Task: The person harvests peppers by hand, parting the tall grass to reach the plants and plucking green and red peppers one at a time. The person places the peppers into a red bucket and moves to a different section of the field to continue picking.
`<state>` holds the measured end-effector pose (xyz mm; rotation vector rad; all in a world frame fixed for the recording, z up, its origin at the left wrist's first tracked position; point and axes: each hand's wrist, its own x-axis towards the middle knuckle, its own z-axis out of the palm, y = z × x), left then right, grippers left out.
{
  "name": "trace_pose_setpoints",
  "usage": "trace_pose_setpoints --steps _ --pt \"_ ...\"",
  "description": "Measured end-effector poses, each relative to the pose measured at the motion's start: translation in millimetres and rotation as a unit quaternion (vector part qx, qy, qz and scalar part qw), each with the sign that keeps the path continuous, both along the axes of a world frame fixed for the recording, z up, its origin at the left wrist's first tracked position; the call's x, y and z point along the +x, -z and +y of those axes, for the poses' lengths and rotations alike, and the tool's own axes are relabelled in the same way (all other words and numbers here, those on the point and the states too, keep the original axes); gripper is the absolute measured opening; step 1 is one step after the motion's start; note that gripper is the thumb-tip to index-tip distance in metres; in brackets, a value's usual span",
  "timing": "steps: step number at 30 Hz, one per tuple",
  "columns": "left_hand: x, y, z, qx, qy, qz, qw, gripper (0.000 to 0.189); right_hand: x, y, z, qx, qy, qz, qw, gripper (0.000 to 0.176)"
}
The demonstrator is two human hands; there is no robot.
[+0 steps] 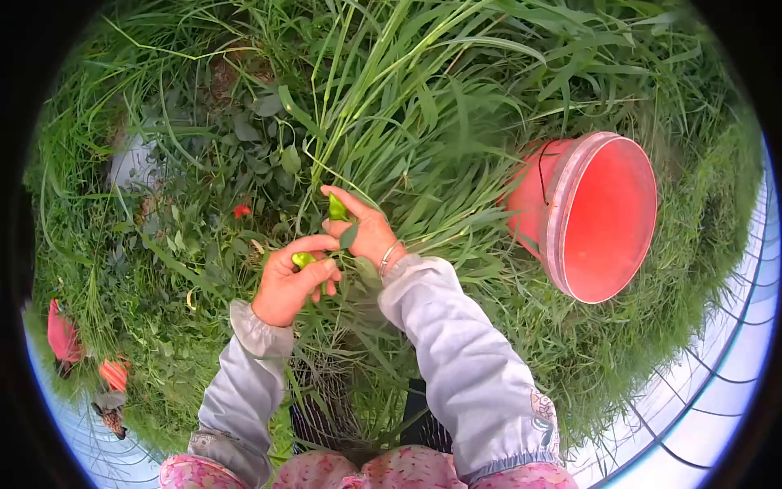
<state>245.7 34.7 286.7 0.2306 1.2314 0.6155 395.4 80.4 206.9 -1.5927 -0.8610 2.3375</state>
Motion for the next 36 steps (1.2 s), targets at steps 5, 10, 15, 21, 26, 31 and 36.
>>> trace_pose_setpoints --steps 5,10,15,21,26,31,36 --pt "4 -23 37 0.022 -0.146 -0.078 0.986 0.024 56 -44 6 -0.228 0.238 0.253 0.910 0.059" --pt "55 -33 67 0.040 -0.121 -0.040 0.991 0.021 105 -92 8 -0.222 0.257 0.236 0.911 0.048" --pt "75 -23 56 0.027 -0.047 0.028 0.998 0.010 137 -112 13 -0.171 0.192 0.083 0.963 0.036" --pt "98 -23 48 0.085 0.048 0.092 0.991 0.006 133 -127 17 -0.061 0.186 0.018 0.980 0.032" --pt "108 -27 48 0.133 0.158 0.136 0.969 0.004 139 -98 2 0.063 0.041 -0.033 0.997 0.027" --pt "109 -26 49 0.141 0.232 0.098 0.957 0.005 151 -99 -4 0.099 -0.015 -0.060 0.993 0.026" --pt "117 -45 63 0.224 0.381 0.226 0.868 0.011 153 -95 -8 0.250 -0.072 -0.139 0.956 0.026"
